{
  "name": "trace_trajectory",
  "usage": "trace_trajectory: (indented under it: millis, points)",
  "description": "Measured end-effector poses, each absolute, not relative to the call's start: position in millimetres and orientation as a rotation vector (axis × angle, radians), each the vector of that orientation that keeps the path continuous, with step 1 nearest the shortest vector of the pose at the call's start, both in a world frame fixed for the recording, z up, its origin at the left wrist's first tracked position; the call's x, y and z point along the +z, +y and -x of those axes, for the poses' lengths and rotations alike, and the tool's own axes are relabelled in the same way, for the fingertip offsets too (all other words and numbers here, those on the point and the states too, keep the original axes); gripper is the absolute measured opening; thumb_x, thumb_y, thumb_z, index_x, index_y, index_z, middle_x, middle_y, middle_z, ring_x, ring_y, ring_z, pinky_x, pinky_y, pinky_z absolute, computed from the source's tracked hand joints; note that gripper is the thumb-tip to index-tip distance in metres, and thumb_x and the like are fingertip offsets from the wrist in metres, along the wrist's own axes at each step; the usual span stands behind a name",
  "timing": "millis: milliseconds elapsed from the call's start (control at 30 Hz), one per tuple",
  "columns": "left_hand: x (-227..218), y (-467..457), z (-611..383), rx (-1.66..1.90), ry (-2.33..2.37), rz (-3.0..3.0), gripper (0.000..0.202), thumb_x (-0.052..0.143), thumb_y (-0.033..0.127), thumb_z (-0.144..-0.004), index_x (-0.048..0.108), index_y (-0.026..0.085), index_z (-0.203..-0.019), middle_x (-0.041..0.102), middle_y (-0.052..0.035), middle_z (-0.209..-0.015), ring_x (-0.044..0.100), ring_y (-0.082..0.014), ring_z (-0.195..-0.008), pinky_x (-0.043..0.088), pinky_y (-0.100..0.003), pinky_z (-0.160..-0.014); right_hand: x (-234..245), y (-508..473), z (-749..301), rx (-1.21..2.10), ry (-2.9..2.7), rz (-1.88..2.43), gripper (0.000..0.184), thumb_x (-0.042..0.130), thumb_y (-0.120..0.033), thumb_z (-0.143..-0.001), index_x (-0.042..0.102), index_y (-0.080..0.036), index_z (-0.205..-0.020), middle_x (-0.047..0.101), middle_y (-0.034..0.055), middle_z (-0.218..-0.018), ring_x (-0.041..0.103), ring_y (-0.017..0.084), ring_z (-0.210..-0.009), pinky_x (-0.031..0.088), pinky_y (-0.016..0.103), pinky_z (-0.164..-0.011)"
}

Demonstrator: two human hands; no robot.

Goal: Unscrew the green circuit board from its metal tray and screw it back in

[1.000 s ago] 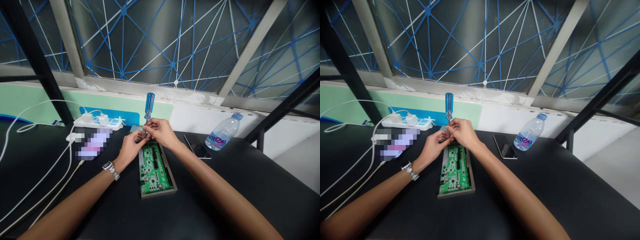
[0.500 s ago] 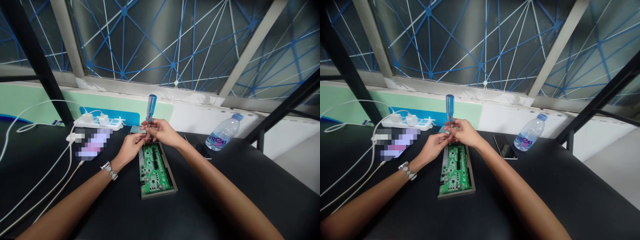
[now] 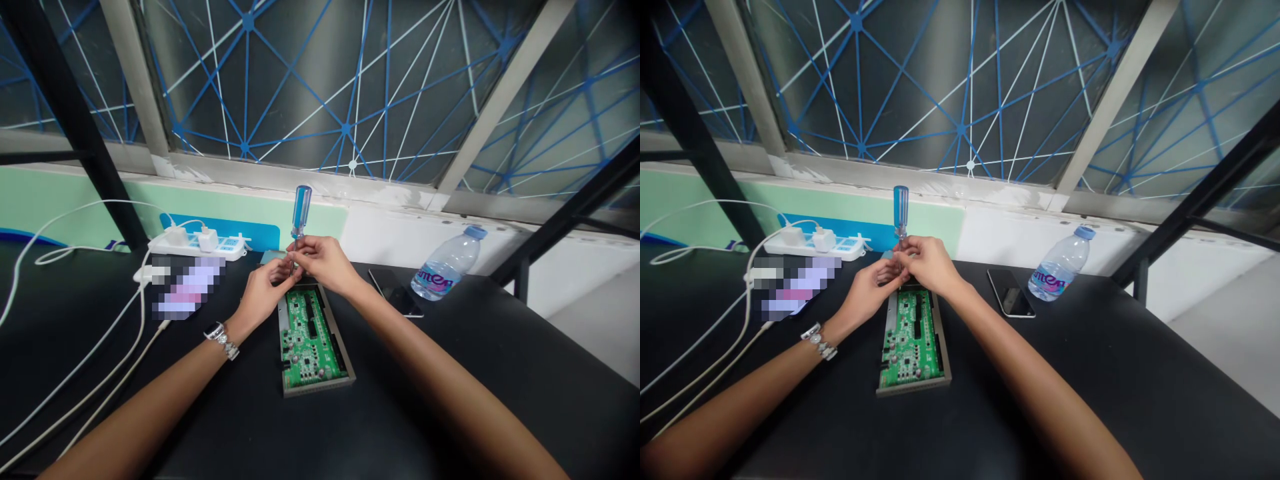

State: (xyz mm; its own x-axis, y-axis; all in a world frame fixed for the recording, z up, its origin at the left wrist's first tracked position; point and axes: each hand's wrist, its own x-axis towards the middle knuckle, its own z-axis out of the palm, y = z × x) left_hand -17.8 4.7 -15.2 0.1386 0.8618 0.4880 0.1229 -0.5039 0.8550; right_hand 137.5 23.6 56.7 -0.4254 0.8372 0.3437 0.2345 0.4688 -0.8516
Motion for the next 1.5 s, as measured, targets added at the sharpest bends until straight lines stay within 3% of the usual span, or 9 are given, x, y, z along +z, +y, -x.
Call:
trace_trajectory:
  millis: [267,367,533,700,900,1100,1233,1367,1500]
  points:
    - [-16,5,19,1.386,0.966,-1.71,0.021,0.069,0.034,-0.083,0.069,0.014,-0.089,0.076,-0.0088,-0.09,0.072,-0.024,-0.089,0.056,-0.034,-0.083,49,24,-133,0.784,-1.888,0.944,0.018,0.064,-0.034,-0.084,0.063,-0.016,-0.086,0.068,0.0041,-0.082,0.068,0.014,-0.058,0.054,0.027,-0.057]
    - [-15,6,21,1.351,0.935,-1.697,0.024,0.067,0.035,-0.084,0.07,0.012,-0.091,0.076,-0.0103,-0.092,0.072,-0.0253,-0.09,0.056,-0.035,-0.084,55,21,-134,0.885,-1.903,0.941,0.026,0.066,-0.035,-0.083,0.062,-0.015,-0.1,0.069,0.0072,-0.095,0.067,0.013,-0.058,0.052,0.024,-0.049]
    - [-10,4,23,1.249,0.857,-1.752,0.029,0.06,0.039,-0.089,0.071,0.012,-0.097,0.075,-0.0104,-0.098,0.071,-0.0253,-0.094,0.054,-0.036,-0.088,65,17,-140,1.156,-1.961,0.913,0.029,0.057,-0.023,-0.087,0.058,-0.014,-0.115,0.067,0.0119,-0.118,0.067,0.012,-0.066,0.049,0.02,-0.043]
    - [-8,4,24,1.22,0.888,-1.842,0.031,0.054,0.038,-0.093,0.071,0.013,-0.092,0.075,-0.0096,-0.097,0.07,-0.0249,-0.094,0.054,-0.036,-0.088,67,17,-141,1.187,-1.979,0.915,0.025,0.054,-0.022,-0.089,0.062,-0.011,-0.109,0.071,0.011,-0.103,0.067,0.013,-0.068,0.048,0.019,-0.046]
    - [-14,5,23,1.315,0.88,-1.815,0.027,0.064,0.03,-0.087,0.064,0.016,-0.11,0.073,-0.0078,-0.111,0.07,-0.0229,-0.102,0.053,-0.035,-0.093,62,17,-137,1.024,-1.943,0.942,0.02,0.059,-0.026,-0.085,0.066,-0.012,-0.097,0.071,0.0061,-0.08,0.067,0.013,-0.061,0.048,0.022,-0.05]
    - [-11,2,20,1.392,1.013,-1.804,0.025,0.066,0.04,-0.086,0.066,0.016,-0.091,0.076,-0.0068,-0.094,0.072,-0.0243,-0.093,0.057,-0.032,-0.083,47,20,-130,0.825,-1.871,0.954,0.017,0.061,-0.031,-0.084,0.066,-0.016,-0.086,0.07,0.0036,-0.078,0.066,0.014,-0.06,0.048,0.024,-0.053]
    - [-12,3,19,1.384,0.991,-1.749,0.027,0.066,0.041,-0.085,0.069,0.014,-0.089,0.076,-0.008,-0.091,0.073,-0.0247,-0.088,0.058,-0.032,-0.08,44,21,-128,0.747,-1.84,0.993,0.02,0.064,-0.036,-0.084,0.065,-0.015,-0.084,0.069,0.0047,-0.079,0.065,0.013,-0.061,0.05,0.025,-0.055]
    - [-12,4,21,1.325,0.956,-1.767,0.027,0.061,0.038,-0.088,0.071,0.013,-0.091,0.076,-0.0085,-0.093,0.072,-0.0249,-0.09,0.056,-0.033,-0.082,54,18,-132,0.921,-1.867,0.974,0.03,0.066,-0.036,-0.083,0.063,-0.015,-0.103,0.069,0.0082,-0.098,0.066,0.013,-0.059,0.048,0.023,-0.046]
    - [-9,4,25,1.248,0.916,-1.873,0.025,0.054,0.033,-0.093,0.07,0.014,-0.092,0.075,-0.0071,-0.094,0.07,-0.0235,-0.092,0.054,-0.032,-0.083,68,14,-139,1.157,-1.928,0.931,0.033,0.061,-0.024,-0.086,0.058,-0.014,-0.117,0.068,0.0118,-0.111,0.069,0.014,-0.064,0.044,0.02,-0.04]
